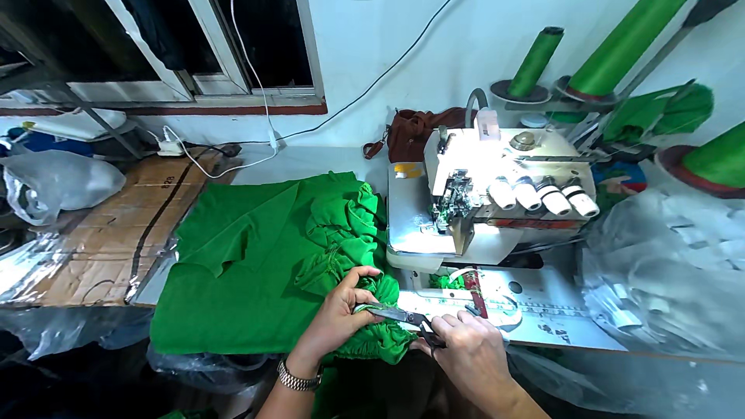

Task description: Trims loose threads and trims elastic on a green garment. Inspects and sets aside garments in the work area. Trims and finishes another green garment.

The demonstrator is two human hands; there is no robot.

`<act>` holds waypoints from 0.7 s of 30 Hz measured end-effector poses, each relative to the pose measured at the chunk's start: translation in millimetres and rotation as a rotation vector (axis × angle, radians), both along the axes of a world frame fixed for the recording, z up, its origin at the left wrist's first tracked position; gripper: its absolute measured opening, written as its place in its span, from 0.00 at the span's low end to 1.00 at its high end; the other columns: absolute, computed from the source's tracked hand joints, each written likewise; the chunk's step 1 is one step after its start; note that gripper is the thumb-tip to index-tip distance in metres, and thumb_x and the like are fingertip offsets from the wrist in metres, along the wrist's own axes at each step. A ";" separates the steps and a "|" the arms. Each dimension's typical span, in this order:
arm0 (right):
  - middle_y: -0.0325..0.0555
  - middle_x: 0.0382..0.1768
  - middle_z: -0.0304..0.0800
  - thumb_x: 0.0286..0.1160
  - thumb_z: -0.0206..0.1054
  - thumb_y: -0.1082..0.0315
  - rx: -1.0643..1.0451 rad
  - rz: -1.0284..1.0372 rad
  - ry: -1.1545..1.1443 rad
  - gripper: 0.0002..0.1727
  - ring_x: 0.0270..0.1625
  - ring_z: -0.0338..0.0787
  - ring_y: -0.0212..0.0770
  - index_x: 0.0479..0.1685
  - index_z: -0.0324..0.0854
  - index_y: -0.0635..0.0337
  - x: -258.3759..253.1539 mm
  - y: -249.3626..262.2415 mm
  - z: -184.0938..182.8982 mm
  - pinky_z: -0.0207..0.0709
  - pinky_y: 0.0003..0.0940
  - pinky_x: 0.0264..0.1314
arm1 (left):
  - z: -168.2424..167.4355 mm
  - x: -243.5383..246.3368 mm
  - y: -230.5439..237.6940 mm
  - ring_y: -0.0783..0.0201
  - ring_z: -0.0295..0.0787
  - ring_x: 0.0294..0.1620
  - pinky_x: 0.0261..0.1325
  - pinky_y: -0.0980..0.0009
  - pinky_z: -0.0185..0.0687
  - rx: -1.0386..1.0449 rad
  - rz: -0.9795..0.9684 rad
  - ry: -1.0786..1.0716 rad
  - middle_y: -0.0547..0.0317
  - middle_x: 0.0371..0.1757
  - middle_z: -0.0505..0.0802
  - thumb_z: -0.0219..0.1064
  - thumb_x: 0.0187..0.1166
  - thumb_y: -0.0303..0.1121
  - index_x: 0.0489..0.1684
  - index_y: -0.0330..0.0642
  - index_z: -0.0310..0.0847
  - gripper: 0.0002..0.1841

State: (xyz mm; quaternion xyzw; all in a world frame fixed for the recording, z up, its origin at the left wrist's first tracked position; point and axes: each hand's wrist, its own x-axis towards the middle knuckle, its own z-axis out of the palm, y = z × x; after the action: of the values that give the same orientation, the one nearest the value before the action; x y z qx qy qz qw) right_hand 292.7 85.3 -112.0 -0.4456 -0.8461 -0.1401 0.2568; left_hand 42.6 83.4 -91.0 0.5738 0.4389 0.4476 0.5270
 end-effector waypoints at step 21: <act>0.30 0.23 0.85 0.64 0.73 0.60 -0.846 0.031 0.928 0.07 0.28 0.82 0.23 0.27 0.88 0.53 -48.5 6.8 29.0 0.76 0.23 0.33 | 17.6 11.9 -8.5 0.67 0.92 0.51 0.58 0.67 0.89 0.264 0.123 0.355 0.60 0.54 0.93 0.67 0.73 0.21 0.62 0.41 0.82 0.18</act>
State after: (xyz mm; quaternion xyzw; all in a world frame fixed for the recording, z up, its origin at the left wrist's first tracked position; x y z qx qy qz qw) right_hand 244.2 92.1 -83.0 -0.5107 -0.6351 0.4186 0.4008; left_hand 54.5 74.9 -73.4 0.6798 0.4965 0.4246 0.3334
